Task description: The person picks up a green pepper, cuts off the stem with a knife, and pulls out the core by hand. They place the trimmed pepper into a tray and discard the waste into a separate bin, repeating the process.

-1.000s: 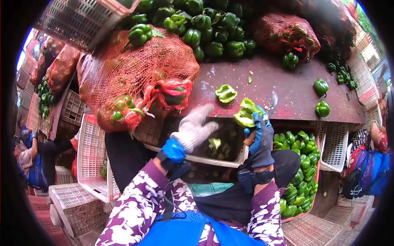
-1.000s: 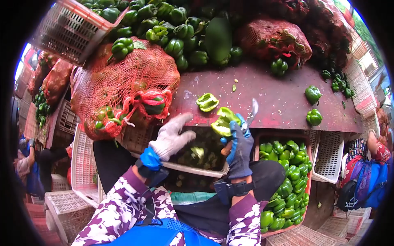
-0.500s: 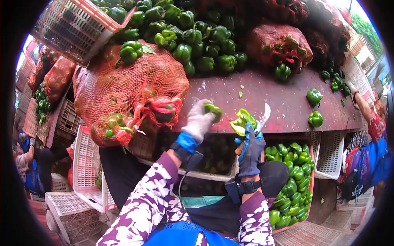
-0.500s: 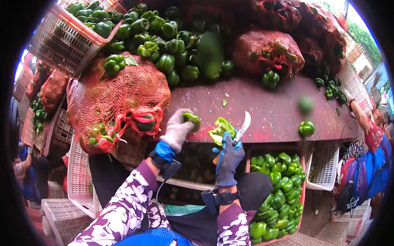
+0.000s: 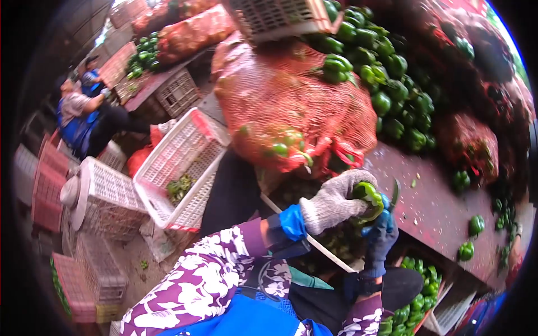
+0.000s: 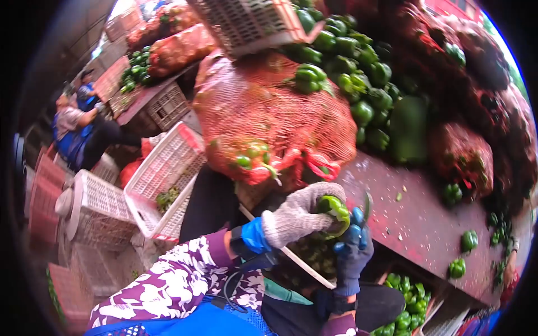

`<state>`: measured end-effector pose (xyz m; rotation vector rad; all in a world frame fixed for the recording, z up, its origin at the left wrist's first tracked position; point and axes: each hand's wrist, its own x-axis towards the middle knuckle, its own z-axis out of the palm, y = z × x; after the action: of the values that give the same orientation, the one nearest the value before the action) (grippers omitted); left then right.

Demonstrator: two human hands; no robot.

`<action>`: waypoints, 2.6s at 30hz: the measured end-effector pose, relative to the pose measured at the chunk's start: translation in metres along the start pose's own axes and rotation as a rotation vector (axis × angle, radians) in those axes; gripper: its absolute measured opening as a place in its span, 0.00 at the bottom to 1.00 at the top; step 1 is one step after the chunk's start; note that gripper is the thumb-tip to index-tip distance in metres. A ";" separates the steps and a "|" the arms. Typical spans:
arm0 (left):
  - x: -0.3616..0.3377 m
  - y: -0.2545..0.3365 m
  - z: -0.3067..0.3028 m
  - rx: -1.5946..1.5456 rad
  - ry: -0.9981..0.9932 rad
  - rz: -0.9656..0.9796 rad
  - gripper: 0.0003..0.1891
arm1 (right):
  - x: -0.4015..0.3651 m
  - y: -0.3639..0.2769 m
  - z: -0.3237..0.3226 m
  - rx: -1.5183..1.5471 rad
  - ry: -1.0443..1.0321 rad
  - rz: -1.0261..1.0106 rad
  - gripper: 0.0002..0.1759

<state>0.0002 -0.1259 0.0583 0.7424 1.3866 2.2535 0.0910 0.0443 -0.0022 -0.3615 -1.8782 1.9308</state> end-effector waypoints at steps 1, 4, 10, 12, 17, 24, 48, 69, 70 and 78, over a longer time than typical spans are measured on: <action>-0.007 0.028 -0.006 0.014 0.058 0.030 0.25 | 0.000 -0.016 0.008 0.115 0.014 0.074 0.24; -0.040 0.119 -0.034 0.225 0.213 0.180 0.24 | 0.007 -0.010 0.008 0.228 0.116 0.160 0.26; -0.126 0.191 -0.159 0.642 0.762 0.330 0.26 | 0.004 -0.007 0.005 0.223 0.161 0.189 0.22; -0.156 0.191 -0.247 1.703 0.767 0.117 0.27 | 0.003 -0.008 0.006 0.205 0.133 0.223 0.21; -0.073 0.208 -0.194 1.795 0.559 0.019 0.31 | 0.000 -0.022 0.012 0.250 0.121 0.263 0.21; 0.167 0.164 -0.114 1.956 0.159 0.160 0.37 | 0.012 -0.023 0.011 0.234 0.149 0.309 0.20; 0.147 -0.032 0.050 1.043 -0.022 -0.186 0.27 | 0.031 0.009 -0.014 0.282 0.272 0.373 0.24; 0.087 -0.131 0.010 1.105 0.020 0.191 0.30 | 0.048 0.035 -0.012 -0.330 0.194 0.267 0.11; 0.086 -0.133 0.008 1.084 0.030 0.189 0.31 | 0.048 0.025 -0.010 -0.149 0.172 0.381 0.11; 0.091 -0.119 0.010 1.104 -0.031 0.038 0.28 | 0.056 0.031 -0.012 -0.298 0.134 0.396 0.11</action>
<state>-0.0583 -0.0149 -0.0235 1.0812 2.5912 1.3167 0.0435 0.0814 -0.0283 -0.9945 -2.1257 1.7953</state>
